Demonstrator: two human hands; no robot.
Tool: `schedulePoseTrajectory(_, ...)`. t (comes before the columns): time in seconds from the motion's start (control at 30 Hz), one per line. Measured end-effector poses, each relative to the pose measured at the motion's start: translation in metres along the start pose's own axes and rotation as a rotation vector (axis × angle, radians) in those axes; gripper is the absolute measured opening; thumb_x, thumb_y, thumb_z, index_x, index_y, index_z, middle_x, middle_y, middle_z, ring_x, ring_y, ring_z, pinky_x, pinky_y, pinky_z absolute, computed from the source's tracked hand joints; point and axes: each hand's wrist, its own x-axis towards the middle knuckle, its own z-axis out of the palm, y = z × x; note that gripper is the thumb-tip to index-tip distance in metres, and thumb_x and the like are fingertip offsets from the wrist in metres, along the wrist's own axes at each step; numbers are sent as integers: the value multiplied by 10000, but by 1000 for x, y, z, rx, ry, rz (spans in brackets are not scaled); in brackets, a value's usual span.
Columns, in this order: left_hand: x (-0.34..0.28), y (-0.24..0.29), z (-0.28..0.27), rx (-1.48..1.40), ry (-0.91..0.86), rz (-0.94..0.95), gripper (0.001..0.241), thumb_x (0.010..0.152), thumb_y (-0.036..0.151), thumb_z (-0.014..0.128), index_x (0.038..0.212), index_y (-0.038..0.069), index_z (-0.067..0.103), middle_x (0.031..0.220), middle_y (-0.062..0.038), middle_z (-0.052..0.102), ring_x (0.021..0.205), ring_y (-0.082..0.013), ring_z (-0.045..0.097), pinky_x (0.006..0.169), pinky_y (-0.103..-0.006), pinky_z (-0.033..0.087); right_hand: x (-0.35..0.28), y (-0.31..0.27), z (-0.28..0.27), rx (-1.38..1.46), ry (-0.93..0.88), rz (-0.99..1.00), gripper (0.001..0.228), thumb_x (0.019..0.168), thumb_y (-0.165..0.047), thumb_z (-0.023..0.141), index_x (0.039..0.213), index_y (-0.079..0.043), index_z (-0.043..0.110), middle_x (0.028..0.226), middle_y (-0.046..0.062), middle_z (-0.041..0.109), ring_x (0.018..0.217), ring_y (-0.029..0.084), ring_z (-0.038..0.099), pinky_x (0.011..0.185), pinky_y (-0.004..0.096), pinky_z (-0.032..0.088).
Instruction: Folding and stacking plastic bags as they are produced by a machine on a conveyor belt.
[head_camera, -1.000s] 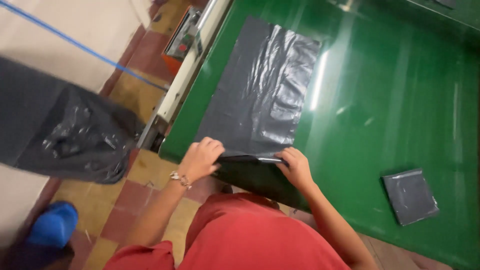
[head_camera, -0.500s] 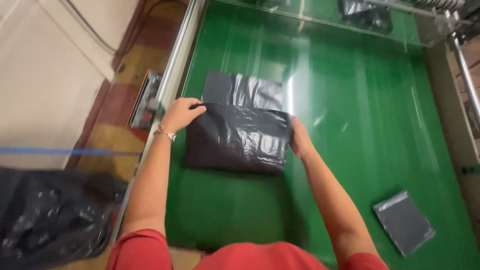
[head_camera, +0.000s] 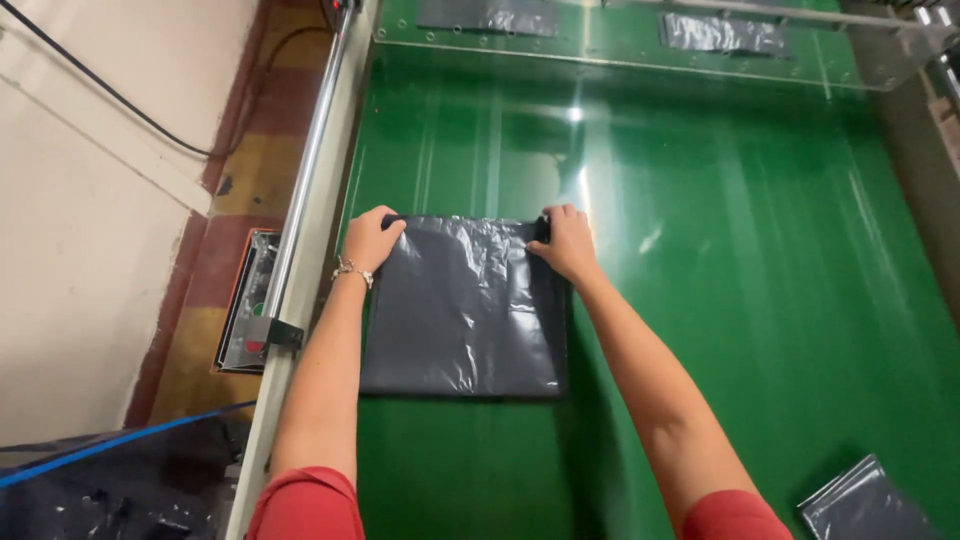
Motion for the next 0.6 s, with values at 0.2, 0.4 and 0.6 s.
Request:
schedulePoseTrajectory(0.2, -63, 56, -10, 199, 470, 295, 379, 862, 281, 751, 1178, 122, 614, 1073, -80, 648, 1028, -301, 620, 849, -434, 566, 26, 4, 9, -118, -264, 183, 665, 694, -487, 854, 1209, -157, 591, 1127, 165, 646, 1116, 385, 646, 974, 487, 508)
schedulePoseTrajectory(0.4, -134, 80, -1, -629, -297, 81, 626, 1053, 585, 287, 1039, 108, 691, 938, -156, 762, 702, -231, 757, 583, -326, 593, -17, -30, -17, -77, -177, 2, 346, 823, -335, 769, 1079, -182, 594, 974, 101, 697, 1008, 355, 685, 867, 468, 547)
schedulePoseTrajectory(0.6, -167, 69, -46, -1340, -618, -415, 1256, 764, 917, 79, 1554, -53, 192, 1611, -272, 290, 1487, -374, 334, 1213, -509, 203, -159, -63, -63, 148, 181, -480, 322, 773, -98, 779, 1039, -184, 621, 897, 41, 621, 928, 309, 610, 832, 434, 482)
